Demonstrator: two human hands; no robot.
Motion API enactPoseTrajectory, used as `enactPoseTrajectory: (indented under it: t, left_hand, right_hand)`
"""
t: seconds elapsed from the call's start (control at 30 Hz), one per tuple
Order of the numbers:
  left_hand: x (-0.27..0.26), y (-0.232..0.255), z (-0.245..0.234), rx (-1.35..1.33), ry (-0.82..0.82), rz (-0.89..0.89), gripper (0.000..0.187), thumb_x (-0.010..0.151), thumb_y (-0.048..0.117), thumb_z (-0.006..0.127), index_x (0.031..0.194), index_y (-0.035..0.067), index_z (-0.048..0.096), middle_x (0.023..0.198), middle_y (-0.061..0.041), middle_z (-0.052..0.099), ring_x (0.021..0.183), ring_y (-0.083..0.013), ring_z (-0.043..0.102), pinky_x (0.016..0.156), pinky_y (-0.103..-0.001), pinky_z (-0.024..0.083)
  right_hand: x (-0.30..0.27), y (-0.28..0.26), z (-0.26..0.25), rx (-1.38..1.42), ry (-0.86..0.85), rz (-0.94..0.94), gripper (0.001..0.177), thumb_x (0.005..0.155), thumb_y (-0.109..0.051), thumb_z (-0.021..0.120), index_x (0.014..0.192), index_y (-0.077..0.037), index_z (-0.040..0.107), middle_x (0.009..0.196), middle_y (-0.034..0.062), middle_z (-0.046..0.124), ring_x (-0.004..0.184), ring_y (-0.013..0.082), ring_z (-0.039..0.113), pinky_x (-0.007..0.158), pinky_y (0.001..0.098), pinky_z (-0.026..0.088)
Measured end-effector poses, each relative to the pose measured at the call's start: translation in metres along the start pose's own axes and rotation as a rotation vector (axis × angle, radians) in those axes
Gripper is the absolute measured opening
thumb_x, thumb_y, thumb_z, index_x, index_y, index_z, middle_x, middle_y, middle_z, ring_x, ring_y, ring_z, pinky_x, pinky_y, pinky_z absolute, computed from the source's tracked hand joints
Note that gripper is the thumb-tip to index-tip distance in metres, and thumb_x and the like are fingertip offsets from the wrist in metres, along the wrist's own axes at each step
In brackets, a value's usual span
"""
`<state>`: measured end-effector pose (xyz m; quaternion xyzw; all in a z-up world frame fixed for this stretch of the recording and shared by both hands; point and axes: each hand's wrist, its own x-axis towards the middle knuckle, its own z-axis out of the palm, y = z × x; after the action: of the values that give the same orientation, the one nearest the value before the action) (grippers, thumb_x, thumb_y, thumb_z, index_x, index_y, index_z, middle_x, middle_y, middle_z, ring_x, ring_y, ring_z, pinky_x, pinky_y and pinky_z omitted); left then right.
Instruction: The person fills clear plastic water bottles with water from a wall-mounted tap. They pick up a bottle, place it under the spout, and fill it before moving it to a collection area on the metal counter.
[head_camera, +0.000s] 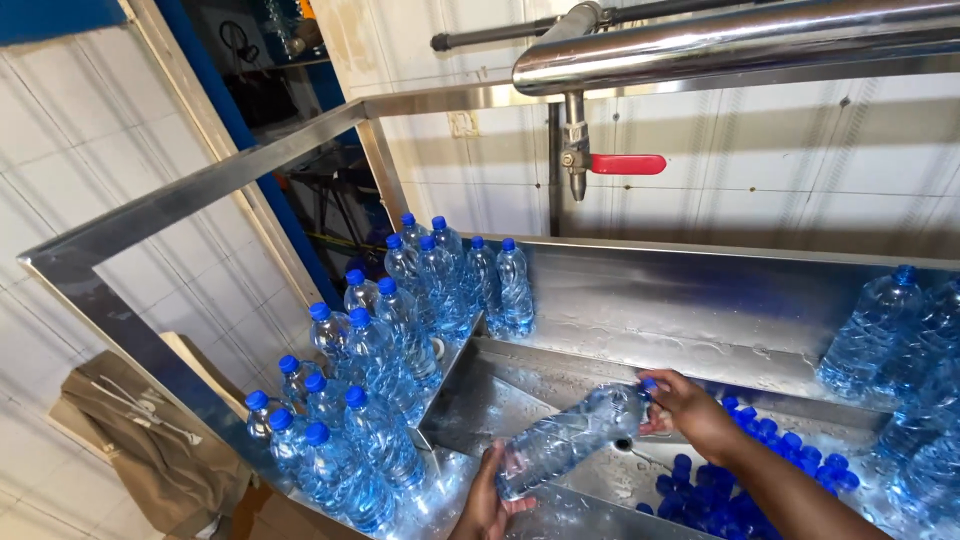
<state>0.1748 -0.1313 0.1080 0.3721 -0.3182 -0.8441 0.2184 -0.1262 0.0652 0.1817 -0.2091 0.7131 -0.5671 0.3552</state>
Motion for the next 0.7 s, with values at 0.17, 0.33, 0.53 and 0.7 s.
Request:
enactPoseTrajectory:
  t: [0.17,0.33,0.53,0.7]
  left_hand:
    - [0.019,0.002,-0.019,-0.13,0.071,-0.266,0.076,0.09,0.055,0.077,0.152,0.011,0.071,0.143,-0.024,0.077,0.113,-0.046,0.075,0.074,-0.055,0.063]
    - [0.068,-0.031,-0.041,0.166,0.177,0.389,0.027,0.099,0.03,0.079,0.114,0.008,0.078,0.096,-0.015,0.073,0.085,-0.0277,0.069,0.073,-0.04,0.054]
    - [0.024,0.044,-0.029,-0.244,0.252,-0.357,0.054,0.086,0.043,0.091,0.136,0.026,0.079,0.143,-0.019,0.07,0.117,-0.0505,0.069,0.065,-0.055,0.055]
    - [0.093,0.01,-0.072,0.2,0.392,0.336,0.051,0.096,0.047,0.076,0.142,0.026,0.076,0.147,-0.006,0.073,0.131,-0.0355,0.071,0.1,-0.048,0.057]
  right_hand:
    - [0.044,0.045,-0.026,-1.237,0.254,-1.015,0.042,0.105,-0.062,0.058,0.103,-0.021,0.068,0.083,0.0008,0.073,0.068,0.0259,0.069,0.054,0.0453,0.047]
    - [0.057,0.043,0.003,-0.802,0.08,-0.03,0.056,0.117,-0.044,0.026,0.092,-0.016,0.068,0.082,0.0117,0.075,0.078,0.0281,0.067,0.075,0.0443,0.044]
    - [0.051,0.031,0.02,-0.94,0.109,-0.966,0.07,0.104,-0.074,0.035,0.114,-0.017,0.075,0.101,0.0052,0.079,0.088,0.0256,0.077,0.073,0.0422,0.058]
    - [0.131,0.033,0.036,-1.05,0.047,-0.65,0.048,0.11,-0.044,0.03,0.087,-0.015,0.061,0.087,0.0101,0.069,0.082,0.0299,0.067,0.073,0.0458,0.049]
